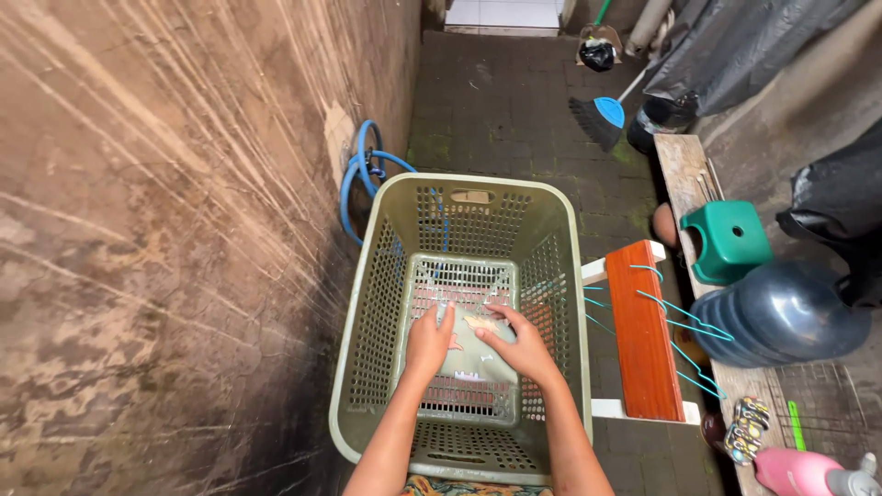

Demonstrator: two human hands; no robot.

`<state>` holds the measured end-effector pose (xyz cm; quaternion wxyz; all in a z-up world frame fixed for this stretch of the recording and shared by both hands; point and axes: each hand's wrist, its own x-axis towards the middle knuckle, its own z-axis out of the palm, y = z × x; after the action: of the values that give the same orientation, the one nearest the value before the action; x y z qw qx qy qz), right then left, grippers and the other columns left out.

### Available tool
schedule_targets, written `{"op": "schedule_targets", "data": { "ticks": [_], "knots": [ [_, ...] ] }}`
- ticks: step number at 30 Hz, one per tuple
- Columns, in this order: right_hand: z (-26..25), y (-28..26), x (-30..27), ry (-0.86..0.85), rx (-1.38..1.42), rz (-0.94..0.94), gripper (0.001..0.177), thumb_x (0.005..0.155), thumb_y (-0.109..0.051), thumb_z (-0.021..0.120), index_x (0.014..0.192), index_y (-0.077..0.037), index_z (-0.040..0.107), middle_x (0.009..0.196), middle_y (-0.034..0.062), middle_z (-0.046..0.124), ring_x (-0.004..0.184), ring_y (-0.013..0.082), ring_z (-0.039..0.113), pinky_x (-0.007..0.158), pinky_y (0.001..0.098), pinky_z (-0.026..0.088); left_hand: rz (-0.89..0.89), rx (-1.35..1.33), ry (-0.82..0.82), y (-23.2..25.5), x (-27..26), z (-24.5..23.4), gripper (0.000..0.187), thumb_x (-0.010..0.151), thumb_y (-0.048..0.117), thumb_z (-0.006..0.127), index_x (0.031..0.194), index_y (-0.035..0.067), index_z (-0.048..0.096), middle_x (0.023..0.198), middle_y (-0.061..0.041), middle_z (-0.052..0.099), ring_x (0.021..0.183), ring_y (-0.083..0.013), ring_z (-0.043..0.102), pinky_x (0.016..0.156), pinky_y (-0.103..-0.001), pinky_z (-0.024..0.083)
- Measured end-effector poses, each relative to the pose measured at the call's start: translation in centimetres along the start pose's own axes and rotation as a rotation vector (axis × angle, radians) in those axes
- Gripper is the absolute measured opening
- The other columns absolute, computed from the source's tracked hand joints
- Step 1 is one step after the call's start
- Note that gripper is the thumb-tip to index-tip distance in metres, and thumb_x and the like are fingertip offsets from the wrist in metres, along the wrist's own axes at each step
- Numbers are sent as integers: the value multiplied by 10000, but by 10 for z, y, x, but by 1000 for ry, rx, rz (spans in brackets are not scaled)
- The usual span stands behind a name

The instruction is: The recorder is sorting and inspecting various items of clothing from a laundry basket in an outdoor or semi-outdoor space.

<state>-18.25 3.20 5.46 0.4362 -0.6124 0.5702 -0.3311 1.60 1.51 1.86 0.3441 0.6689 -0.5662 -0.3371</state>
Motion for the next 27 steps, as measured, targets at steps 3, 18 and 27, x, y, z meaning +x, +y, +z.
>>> {"op": "schedule_targets", "data": {
  "ticks": [3,18,27],
  "knots": [
    [6,3,4,17,120,-25,580,863,-335,791,1365,-103,616,1224,114,695,1158,188,638,1002,328,496,-119,-150,39,18,-3,-20,573,1004,471,506,1090,-65,691,796,-236,727,734,-361,749,652,-447,585],
    [33,2,18,-149,1270,312,853,969,-698,278,1423,-18,520,1359,149,651,1246,284,619,1096,494,423,-392,-826,-80,-24,16,-17,695,970,586,524,1281,-25,636,1128,-140,726,987,-202,720,842,-352,610],
    [32,10,16,-65,1565,292,836,1005,-726,337,1443,-38,521,1446,133,571,1355,277,497,1179,454,350,-545,-1110,-161,-9,16,1,712,938,587,539,1367,20,577,1239,-134,712,1106,-222,698,903,-388,602]
  ]
}}
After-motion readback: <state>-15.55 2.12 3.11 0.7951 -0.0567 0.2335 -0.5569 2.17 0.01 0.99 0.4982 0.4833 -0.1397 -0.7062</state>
